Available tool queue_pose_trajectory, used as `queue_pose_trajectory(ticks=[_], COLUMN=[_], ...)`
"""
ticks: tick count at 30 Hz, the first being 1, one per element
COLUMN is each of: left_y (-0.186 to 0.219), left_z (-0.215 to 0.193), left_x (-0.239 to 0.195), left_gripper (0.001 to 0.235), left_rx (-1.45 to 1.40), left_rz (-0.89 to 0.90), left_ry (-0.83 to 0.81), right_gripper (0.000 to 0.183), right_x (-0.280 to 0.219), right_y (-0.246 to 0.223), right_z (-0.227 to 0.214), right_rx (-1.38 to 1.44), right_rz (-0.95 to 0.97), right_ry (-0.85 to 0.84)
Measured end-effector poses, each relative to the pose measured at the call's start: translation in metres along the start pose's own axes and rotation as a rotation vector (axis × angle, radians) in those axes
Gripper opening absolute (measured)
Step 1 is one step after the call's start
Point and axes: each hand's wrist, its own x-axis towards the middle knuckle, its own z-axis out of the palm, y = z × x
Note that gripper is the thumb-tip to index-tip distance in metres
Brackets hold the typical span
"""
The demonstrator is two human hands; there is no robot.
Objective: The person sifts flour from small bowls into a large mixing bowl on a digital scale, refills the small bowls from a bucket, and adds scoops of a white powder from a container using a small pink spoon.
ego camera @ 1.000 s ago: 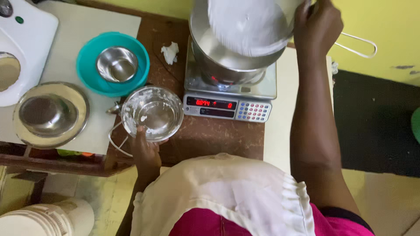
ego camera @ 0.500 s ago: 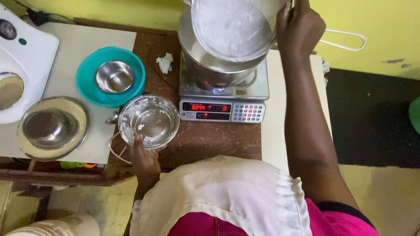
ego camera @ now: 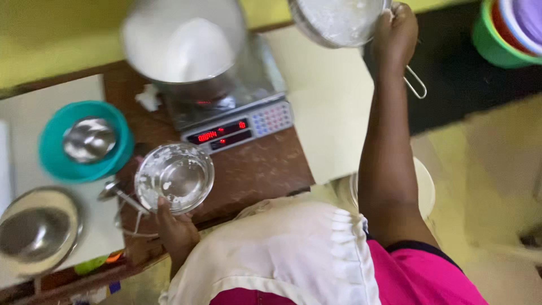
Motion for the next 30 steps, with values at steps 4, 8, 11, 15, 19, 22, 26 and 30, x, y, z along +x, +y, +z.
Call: queue_pose_trajectory(ticks=[4,8,11,15,19,22,26,30], left_y=[-0.037,-0.044,0.014,-0.056,-0.112,-0.119,-0.114,-0.069], left_z=[-0.036,-0.002,0.128,0.106,0.117,0.156,0.204,0.282], left_x=[0.018,0.005,-0.063,-0.054,-0.048,-0.075,-0.105,-0.168], left_gripper=[0.057,0.061,0.077,0.052,0.062,0.059,0.076,0.058], left_rx=[1.147,1.034,0.267,1.003,0.958,0.931,0.871,0.553], left_rz=[0.948,1.130,-0.104,0.548,1.100,1.039,1.203,0.161], left_ry=[-0.244,-0.365,-0.310,-0.355,-0.475,-0.483,-0.568,-0.307], right_gripper=[0.022,0.018,0.015,0.051,0.048,0.083,0.117,0.104], right_x=[0.013,-0.008,-0.021,-0.070,-0.101,-0.095,-0.099,-0.105], right_y=[0.155,0.161,0.295,0.502,0.460,0.396,0.360,0.398], right_z=[-0.074,-0.150,-0.156,-0.101,-0.091,-0.089,-0.087,-0.072], right_rx=[-0.280,0.561,0.692,0.224,-0.574,-0.296,-0.467,-0.528], right_rz=[-0.040,0.766,1.224,1.152,0.528,0.836,0.528,0.341], right_ry=[0.126,0.004,-0.526,-0.714,-0.615,-0.357,-0.616,-0.590])
